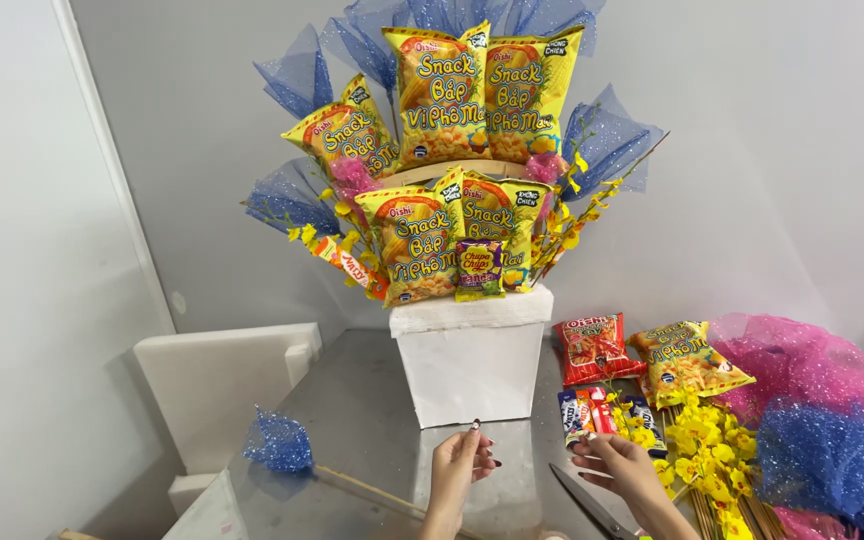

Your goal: Assembling a snack bouquet by arranging snack bags and artificial flowers on a base

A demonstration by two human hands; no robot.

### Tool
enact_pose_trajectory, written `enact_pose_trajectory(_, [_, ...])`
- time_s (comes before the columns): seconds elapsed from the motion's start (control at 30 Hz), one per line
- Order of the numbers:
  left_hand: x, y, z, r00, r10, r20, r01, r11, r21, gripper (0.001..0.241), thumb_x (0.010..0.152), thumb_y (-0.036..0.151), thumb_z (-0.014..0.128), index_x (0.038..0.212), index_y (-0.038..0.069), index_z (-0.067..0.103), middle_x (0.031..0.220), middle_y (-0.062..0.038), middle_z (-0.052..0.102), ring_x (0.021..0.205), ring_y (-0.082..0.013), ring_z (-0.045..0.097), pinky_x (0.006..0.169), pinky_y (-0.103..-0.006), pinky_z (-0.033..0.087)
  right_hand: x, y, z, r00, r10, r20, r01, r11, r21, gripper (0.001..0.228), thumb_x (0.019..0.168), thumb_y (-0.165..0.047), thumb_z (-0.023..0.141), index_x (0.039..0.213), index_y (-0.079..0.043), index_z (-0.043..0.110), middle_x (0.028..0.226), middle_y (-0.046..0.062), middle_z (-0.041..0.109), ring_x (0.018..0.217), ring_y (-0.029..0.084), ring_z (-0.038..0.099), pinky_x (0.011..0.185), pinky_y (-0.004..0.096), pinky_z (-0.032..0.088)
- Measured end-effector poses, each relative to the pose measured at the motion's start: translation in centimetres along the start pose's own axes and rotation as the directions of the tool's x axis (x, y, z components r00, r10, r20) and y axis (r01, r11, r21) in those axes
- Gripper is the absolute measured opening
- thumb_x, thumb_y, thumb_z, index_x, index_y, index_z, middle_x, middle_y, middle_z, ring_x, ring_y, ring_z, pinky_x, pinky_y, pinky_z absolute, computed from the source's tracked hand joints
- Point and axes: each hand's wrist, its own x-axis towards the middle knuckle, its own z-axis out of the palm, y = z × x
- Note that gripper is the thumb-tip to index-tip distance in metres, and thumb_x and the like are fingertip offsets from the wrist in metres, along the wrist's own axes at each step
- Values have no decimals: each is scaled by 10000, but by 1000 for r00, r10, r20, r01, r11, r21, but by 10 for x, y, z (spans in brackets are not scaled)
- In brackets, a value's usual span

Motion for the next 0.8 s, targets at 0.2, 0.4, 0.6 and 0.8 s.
enact_pose_trajectory(0.2, [28,-18,1,1000,7,10,-6,998,-59,133,806,106,616,885,1,592,769,-130,646,600,-173,628,538,-232,505,31,2,-6,1000,-16,1,16,999,39,226,875,-169,531,911,46,594,899,203,678,771,265,636,677,372,491])
enact_pose_trajectory(0.4, [34,-12,11,999,16,-30,-18,999,-46,160,823,145,601,893,2,588,610,-77,560,545,-187,621,572,-280,524,40,9,-8,999,4,40,-4,1000,-9,212,880,-158,515,899,33,606,909,201,684,792,267,646,674,358,493])
enact_pose_trajectory(0.6, [59,-37,16,999,43,-2,-43,996,-76,213,850,131,549,898,-58,635,599,-67,464,478,-174,505,505,-282,503,39,5,-33,998,36,-57,-49,968,-245,150,843,-72,522,834,43,618,703,154,625,512,190,538,434,257,365])
enact_pose_trajectory(0.8, [57,-36,19,998,-62,-4,62,998,-22,251,879,165,503,782,-28,630,585,-71,462,506,-183,512,580,-311,524,99,43,-109,974,-169,-149,-89,318,-944,214,775,-245,542,924,-116,626,892,86,674,832,235,636,694,353,487])
